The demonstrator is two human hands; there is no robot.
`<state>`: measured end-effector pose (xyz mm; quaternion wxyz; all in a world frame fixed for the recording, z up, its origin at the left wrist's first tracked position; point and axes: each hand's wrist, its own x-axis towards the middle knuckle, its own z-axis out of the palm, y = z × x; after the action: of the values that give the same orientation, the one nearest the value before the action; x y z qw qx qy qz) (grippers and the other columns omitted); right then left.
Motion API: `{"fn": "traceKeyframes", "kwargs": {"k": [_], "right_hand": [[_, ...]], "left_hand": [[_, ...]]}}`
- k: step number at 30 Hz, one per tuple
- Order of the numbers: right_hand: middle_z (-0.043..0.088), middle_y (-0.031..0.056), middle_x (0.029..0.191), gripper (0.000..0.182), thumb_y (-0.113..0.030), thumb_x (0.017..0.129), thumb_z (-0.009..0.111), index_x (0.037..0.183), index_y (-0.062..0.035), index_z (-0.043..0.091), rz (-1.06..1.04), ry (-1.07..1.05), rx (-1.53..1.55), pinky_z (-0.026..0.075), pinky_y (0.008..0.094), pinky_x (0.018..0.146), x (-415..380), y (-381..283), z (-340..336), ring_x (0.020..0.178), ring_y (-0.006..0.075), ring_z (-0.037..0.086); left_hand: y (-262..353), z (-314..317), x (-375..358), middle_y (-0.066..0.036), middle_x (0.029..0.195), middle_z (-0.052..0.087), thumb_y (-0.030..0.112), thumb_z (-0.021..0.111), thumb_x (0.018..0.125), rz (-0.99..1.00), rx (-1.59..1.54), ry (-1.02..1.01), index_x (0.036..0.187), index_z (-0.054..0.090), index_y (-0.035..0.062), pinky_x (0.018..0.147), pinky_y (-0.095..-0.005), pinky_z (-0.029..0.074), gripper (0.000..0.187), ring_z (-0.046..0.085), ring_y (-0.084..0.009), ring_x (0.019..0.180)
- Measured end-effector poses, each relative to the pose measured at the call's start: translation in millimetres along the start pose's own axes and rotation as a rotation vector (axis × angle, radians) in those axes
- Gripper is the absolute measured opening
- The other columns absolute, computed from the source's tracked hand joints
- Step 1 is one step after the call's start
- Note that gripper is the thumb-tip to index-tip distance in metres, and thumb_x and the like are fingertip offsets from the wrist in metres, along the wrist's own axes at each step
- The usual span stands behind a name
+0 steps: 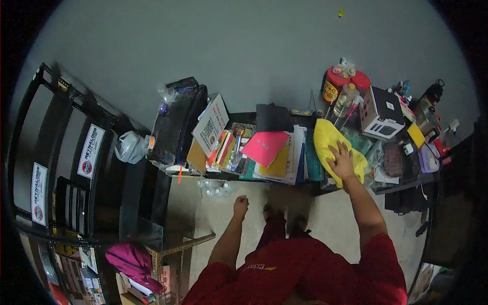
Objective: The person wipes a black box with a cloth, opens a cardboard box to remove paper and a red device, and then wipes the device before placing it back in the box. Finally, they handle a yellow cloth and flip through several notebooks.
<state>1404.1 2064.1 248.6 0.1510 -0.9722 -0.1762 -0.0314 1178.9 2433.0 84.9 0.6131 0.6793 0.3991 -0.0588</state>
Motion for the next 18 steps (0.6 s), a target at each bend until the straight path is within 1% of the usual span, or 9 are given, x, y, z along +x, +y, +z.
{"fn": "traceKeyframes", "kwargs": {"k": [1, 3, 5, 7, 9, 11, 13, 15, 18], "right_hand": [[0.031, 0.0119, 0.134, 0.049, -0.035, 0.077, 0.055, 0.122, -0.0212, 0.045, -0.001, -0.004, 0.001, 0.016, 0.0524, 0.1, 3, 5, 7, 0.126, 0.0323, 0.023], [0.032, 0.0108, 0.133, 0.047, -0.034, 0.076, 0.055, 0.121, -0.0208, 0.046, 0.034, 0.127, -0.003, 0.016, 0.0507, 0.101, 4, 7, 22, 0.126, 0.0309, 0.024], [0.034, 0.01, 0.132, 0.045, -0.029, 0.076, 0.056, 0.119, -0.0203, 0.048, 0.036, 0.158, -0.012, 0.016, 0.0486, 0.102, 4, 5, 22, 0.125, 0.03, 0.026], [0.035, 0.0099, 0.131, 0.044, -0.024, 0.075, 0.056, 0.118, -0.0195, 0.048, 0.026, 0.172, 0.041, 0.017, 0.048, 0.101, 5, 7, 23, 0.124, 0.0304, 0.028], [0.036, 0.0101, 0.131, 0.043, -0.022, 0.075, 0.056, 0.117, -0.0187, 0.049, 0.025, 0.163, 0.021, 0.018, 0.0476, 0.101, 6, 5, 22, 0.123, 0.0305, 0.029], [0.036, 0.0103, 0.131, 0.043, -0.02, 0.074, 0.056, 0.117, -0.0178, 0.049, 0.021, 0.158, 0.001, 0.018, 0.0472, 0.101, 8, 1, 21, 0.123, 0.0306, 0.029], [0.036, 0.0108, 0.13, 0.044, -0.018, 0.073, 0.056, 0.116, -0.0157, 0.049, 0.029, 0.159, -0.008, 0.019, 0.0471, 0.101, 9, -1, 18, 0.122, 0.0313, 0.029], [0.036, 0.0113, 0.13, 0.044, -0.017, 0.073, 0.056, 0.116, -0.015, 0.049, 0.032, 0.119, -0.01, 0.019, 0.0471, 0.1, 11, -4, 12, 0.122, 0.0317, 0.03], [0.036, 0.0122, 0.13, 0.044, -0.015, 0.073, 0.057, 0.116, -0.0142, 0.049, 0.023, 0.097, -0.005, 0.02, 0.0471, 0.1, 16, -9, 13, 0.122, 0.0325, 0.03]], "left_hand": [[24, 4, 9, -0.003, 0.08, 0.052, 0.024, 0.05, 0.084, 0.081, -0.012, 0.019, 0.106, 0.05, 0.0077, 0.056, -0.0291, 0.043, 0.028, 0.052, -0.0129, 0.073], [64, 15, 39, -0.002, 0.079, 0.053, 0.023, 0.052, 0.083, 0.139, -0.071, -0.02, 0.105, 0.05, 0.0069, 0.056, -0.0279, 0.043, 0.027, 0.052, -0.0119, 0.071], [82, 30, 95, 0.0, 0.078, 0.053, 0.023, 0.052, 0.083, 0.449, 0.109, 0.019, 0.102, 0.052, 0.0072, 0.055, -0.0255, 0.042, 0.024, 0.051, -0.0104, 0.068], [107, 46, 143, -0.002, 0.082, 0.056, 0.023, 0.053, 0.082, 0.488, 0.033, -0.051, 0.101, 0.053, 0.0065, 0.058, -0.0284, 0.044, 0.025, 0.054, -0.0148, 0.072], [182, 63, 132, -0.013, 0.089, 0.061, 0.019, 0.055, 0.077, 0.435, 0.33, 0.133, 0.096, 0.057, 0.0024, 0.073, -0.0348, 0.045, 0.025, 0.058, -0.0239, 0.085], [188, 85, 182, -0.015, 0.094, 0.06, 0.015, 0.056, 0.074, 0.442, 0.189, 0.153, 0.102, 0.055, 0.0017, 0.078, -0.0374, 0.044, 0.03, 0.057, -0.0275, 0.091], [184, 100, 230, -0.019, 0.101, 0.058, 0.02, 0.057, 0.074, 0.636, 0.139, 0.133, 0.11, 0.05, 0.0016, 0.079, -0.036, 0.044, 0.041, 0.056, -0.029, 0.095], [210, 109, 231, -0.023, 0.106, 0.054, 0.018, 0.058, 0.071, 0.512, 0.166, 0.101, 0.113, 0.048, 0.0001, 0.085, -0.0383, 0.041, 0.047, 0.051, -0.0342, 0.102], [220, 120, 237, -0.023, 0.112, 0.049, 0.015, 0.063, 0.069, 0.461, 0.204, 0.17, 0.117, 0.043, -0.0002, 0.089, -0.0395, 0.038, 0.054, 0.049, -0.0336, 0.104]]}}
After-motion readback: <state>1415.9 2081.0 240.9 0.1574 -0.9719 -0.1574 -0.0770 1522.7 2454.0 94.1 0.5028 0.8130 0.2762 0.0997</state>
